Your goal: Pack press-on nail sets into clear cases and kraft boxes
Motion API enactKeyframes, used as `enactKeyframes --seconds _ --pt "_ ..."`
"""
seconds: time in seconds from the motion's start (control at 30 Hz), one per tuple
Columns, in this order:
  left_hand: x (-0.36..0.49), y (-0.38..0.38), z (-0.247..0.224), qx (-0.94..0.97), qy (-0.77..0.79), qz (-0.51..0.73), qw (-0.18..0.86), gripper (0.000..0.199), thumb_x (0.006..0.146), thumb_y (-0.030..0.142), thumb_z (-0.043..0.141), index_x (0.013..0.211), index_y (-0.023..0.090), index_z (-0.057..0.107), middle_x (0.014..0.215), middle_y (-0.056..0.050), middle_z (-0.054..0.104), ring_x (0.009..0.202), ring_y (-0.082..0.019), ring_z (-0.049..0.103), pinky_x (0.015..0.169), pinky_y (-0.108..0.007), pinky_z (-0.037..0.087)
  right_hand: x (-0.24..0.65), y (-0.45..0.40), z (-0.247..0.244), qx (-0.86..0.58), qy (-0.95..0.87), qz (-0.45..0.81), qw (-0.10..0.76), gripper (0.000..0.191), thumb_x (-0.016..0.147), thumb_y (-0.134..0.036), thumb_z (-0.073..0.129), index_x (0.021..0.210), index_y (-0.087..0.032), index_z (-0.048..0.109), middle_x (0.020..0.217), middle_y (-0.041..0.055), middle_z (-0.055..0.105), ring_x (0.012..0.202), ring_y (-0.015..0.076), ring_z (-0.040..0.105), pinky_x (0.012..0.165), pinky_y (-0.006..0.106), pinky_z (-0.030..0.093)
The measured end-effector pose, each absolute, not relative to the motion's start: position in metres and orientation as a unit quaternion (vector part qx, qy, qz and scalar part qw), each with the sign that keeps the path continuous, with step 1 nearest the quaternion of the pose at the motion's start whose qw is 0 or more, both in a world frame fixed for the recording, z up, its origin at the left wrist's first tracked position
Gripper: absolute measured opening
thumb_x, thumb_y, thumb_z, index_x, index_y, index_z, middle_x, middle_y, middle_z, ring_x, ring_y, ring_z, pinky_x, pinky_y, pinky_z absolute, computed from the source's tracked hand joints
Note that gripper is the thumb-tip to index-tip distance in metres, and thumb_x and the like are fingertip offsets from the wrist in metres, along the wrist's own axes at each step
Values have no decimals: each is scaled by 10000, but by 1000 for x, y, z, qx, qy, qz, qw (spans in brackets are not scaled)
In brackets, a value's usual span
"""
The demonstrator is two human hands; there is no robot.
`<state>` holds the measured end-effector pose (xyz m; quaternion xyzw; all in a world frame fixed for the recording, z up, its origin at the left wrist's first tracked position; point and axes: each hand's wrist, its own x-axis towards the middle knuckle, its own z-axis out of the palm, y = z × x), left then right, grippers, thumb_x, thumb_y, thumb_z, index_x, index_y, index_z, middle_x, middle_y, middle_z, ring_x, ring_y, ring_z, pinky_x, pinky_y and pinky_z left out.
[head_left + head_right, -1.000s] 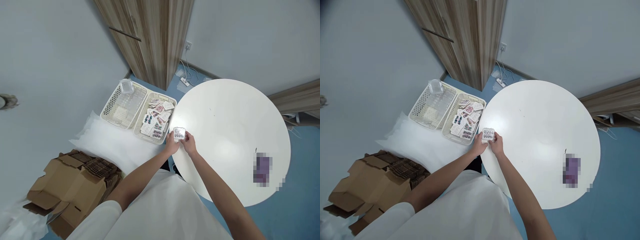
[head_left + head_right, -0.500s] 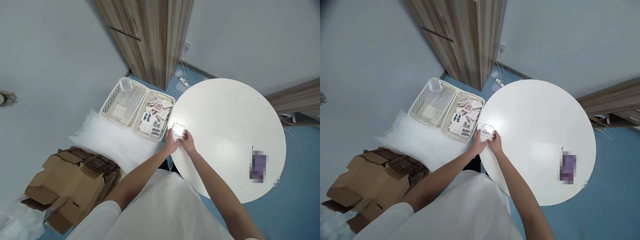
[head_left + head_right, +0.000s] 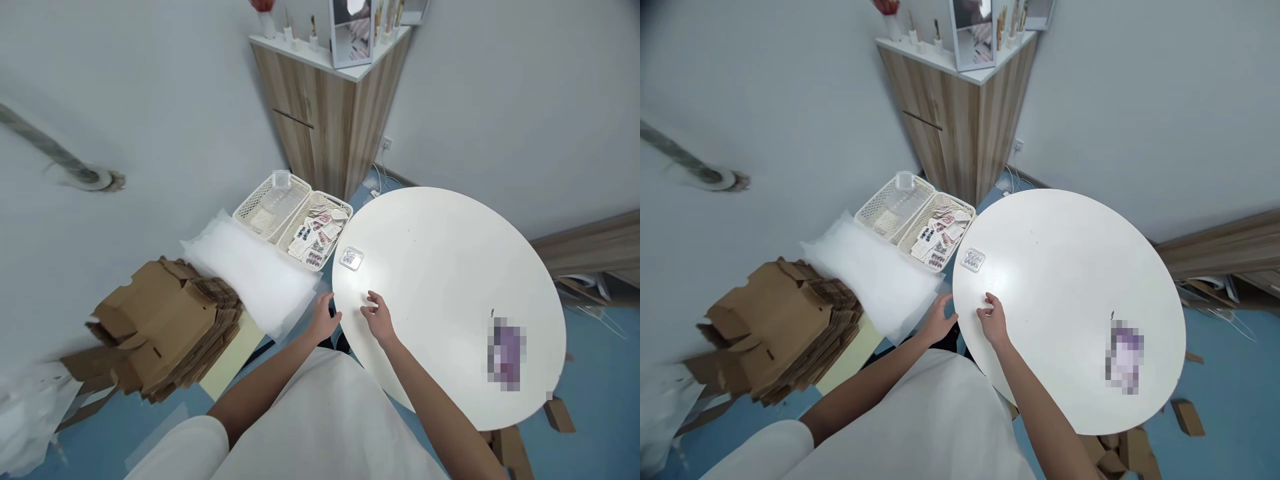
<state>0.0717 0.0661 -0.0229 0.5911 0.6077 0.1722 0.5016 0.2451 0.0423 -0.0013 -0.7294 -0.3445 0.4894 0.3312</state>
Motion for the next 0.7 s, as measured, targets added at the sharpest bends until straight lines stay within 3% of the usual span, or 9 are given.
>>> enactKeyframes --seconds 0.17,0.33,0.7 --pt "38 22 -16 545 653 103 516 479 734 397 514 1173 221 443 1299 -88 409 1192 -253 383 951 -357 339 243 13 1 -688 -367 537 322 433 683 -363 527 1089 -215 508 1033 77 546 717 150 559 648 318 476" --pt "-8 1 6 527 626 15 575 579 645 509 576 1139 220 488 1217 -79 515 1098 -267 486 882 -338 389 235 3 5 -635 -419 584 283 369 681 -373 538 1010 -206 556 932 56 581 727 149 559 707 327 471" --pt "-67 33 3 556 660 97 496 600 661 451 554 1177 163 451 1215 -131 502 1114 -258 474 905 -331 369 189 23 -7 -602 -515 576 203 322 678 -359 532 963 -219 580 824 33 609 681 166 562 642 322 471"
